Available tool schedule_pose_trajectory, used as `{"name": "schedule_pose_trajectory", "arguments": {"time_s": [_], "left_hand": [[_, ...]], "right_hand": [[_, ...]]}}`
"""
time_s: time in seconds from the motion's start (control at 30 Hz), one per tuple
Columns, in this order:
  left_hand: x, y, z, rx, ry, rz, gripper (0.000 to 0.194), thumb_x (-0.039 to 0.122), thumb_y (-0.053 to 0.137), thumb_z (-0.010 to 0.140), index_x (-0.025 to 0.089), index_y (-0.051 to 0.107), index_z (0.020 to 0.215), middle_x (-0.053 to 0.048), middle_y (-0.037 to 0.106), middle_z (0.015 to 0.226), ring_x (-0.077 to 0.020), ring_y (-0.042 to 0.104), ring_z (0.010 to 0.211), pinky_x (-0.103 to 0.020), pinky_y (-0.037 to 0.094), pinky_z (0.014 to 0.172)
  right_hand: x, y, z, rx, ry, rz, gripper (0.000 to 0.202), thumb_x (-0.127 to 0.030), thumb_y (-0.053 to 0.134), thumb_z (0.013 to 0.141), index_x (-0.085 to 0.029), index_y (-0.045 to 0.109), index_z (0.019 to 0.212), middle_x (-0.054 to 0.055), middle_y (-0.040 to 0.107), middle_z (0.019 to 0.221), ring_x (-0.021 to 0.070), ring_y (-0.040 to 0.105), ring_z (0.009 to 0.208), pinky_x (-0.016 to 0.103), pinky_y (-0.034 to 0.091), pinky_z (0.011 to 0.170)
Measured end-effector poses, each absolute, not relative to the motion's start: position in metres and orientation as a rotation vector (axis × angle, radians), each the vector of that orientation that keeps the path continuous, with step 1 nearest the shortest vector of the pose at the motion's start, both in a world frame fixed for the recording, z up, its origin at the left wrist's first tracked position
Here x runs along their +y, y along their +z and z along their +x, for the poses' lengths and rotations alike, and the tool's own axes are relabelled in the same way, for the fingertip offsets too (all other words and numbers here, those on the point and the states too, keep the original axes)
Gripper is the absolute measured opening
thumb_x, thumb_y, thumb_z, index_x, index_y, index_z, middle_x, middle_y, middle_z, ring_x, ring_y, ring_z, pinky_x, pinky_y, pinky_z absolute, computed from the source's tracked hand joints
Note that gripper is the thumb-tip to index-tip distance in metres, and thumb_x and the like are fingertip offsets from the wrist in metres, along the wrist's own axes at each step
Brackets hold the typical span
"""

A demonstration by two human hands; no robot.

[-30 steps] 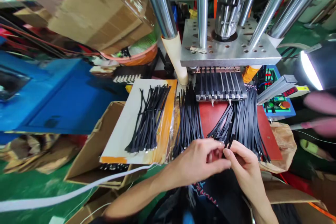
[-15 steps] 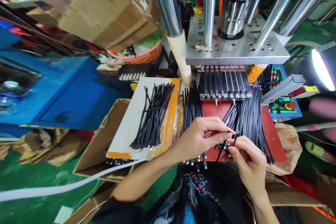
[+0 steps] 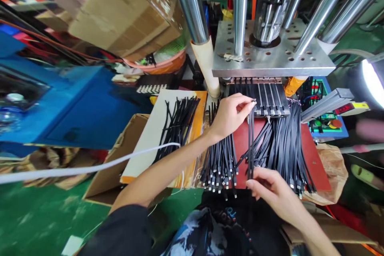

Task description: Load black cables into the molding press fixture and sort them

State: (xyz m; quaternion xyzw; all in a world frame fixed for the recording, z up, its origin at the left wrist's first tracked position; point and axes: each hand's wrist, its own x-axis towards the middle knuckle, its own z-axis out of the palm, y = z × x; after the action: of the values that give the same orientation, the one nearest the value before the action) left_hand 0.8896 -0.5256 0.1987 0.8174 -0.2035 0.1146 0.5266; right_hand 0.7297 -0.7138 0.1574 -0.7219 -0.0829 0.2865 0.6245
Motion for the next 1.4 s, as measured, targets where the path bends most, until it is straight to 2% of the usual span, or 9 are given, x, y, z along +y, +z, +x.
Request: {"name": "schedule_pose_trajectory", "arguments": {"time_s": [0.23,0.3,0.37,0.53,0.63,0.87,1.1,1.27,1.4], "left_hand": [[-0.556,0.172,0.975,-0.466,0.318,2.42,0.017,0.013,0.064,0.1,0.014,0.075,0.088,-0.009,0.076,0.089,-0.0223,0.073,0.087,-0.036,0.057,0.09],[-0.558,0.17,0.979,-0.356,0.351,2.421,0.011,0.017,0.063,0.101,0.013,0.074,0.102,-0.012,0.077,0.098,-0.0225,0.073,0.087,-0.039,0.059,0.091],[-0.552,0.168,0.971,-0.345,0.378,2.348,0.025,0.022,0.063,0.102,0.011,0.068,0.124,-0.016,0.075,0.117,-0.0195,0.075,0.086,-0.037,0.062,0.09],[-0.521,0.166,0.936,-1.136,0.363,2.282,0.042,0.026,0.059,0.105,0.014,0.059,0.145,-0.019,0.06,0.151,-0.0267,0.064,0.138,-0.042,0.058,0.115],[-0.513,0.165,0.928,-1.467,0.387,2.409,0.037,0.026,0.059,0.106,0.009,0.065,0.138,-0.024,0.058,0.155,-0.033,0.055,0.149,-0.05,0.048,0.126],[-0.536,0.169,0.922,-1.433,0.47,2.691,0.035,0.026,0.053,0.108,0.005,0.068,0.131,-0.024,0.066,0.147,-0.0356,0.06,0.141,-0.051,0.054,0.116],[-0.554,0.167,0.9,-1.22,0.413,2.832,0.057,0.046,0.057,0.107,0.011,0.057,0.152,-0.024,0.058,0.156,-0.0389,0.051,0.15,-0.055,0.041,0.125],[-0.572,0.166,0.886,-1.036,0.333,2.96,0.066,0.047,0.051,0.109,0.003,0.05,0.158,-0.03,0.048,0.164,-0.0439,0.044,0.155,-0.062,0.038,0.126],[-0.575,0.174,0.891,-0.965,0.237,2.888,0.069,0.051,0.046,0.109,0.004,0.05,0.159,-0.027,0.044,0.168,-0.0404,0.041,0.158,-0.065,0.029,0.13]], "right_hand": [[-0.766,0.205,0.874,-0.354,0.266,-1.989,0.05,-0.061,0.07,0.097,-0.021,0.058,0.069,-0.004,0.054,0.057,0.0119,0.048,0.054,0.027,0.037,0.055],[-0.768,0.204,0.918,-0.313,0.177,-2.009,0.049,-0.065,0.071,0.093,-0.021,0.061,0.073,-0.005,0.054,0.054,0.0118,0.046,0.05,0.027,0.034,0.052],[-0.765,0.197,0.951,-0.283,0.163,-2.003,0.049,-0.069,0.072,0.09,-0.021,0.064,0.08,-0.005,0.054,0.052,0.012,0.044,0.047,0.027,0.03,0.049],[-0.755,0.185,0.99,-0.421,0.137,-2.054,0.055,-0.074,0.068,0.088,-0.02,0.065,0.078,-0.003,0.057,0.057,0.0125,0.047,0.05,0.028,0.033,0.052],[-0.752,0.179,0.997,-0.527,0.115,-2.12,0.051,-0.069,0.064,0.094,-0.021,0.067,0.077,-0.004,0.054,0.055,0.0132,0.047,0.052,0.028,0.036,0.057],[-0.755,0.166,1.001,-0.474,-0.015,-2.062,0.04,-0.059,0.065,0.096,-0.021,0.068,0.083,-0.002,0.061,0.067,0.0121,0.046,0.052,0.028,0.037,0.056],[-0.755,0.169,0.997,-0.355,-0.056,-2.158,0.025,-0.043,0.072,0.095,-0.019,0.071,0.089,0.002,0.066,0.069,0.0156,0.055,0.053,0.032,0.047,0.061],[-0.766,0.174,0.948,-0.544,-0.402,-2.52,0.035,-0.021,0.052,0.102,-0.014,0.076,0.128,0.016,0.069,0.114,0.0251,0.067,0.092,0.038,0.055,0.085],[-0.771,0.174,0.923,-0.728,-0.261,-2.885,0.056,-0.008,0.04,0.1,-0.017,0.068,0.148,0.017,0.062,0.112,0.0289,0.064,0.099,0.04,0.054,0.089]]}}
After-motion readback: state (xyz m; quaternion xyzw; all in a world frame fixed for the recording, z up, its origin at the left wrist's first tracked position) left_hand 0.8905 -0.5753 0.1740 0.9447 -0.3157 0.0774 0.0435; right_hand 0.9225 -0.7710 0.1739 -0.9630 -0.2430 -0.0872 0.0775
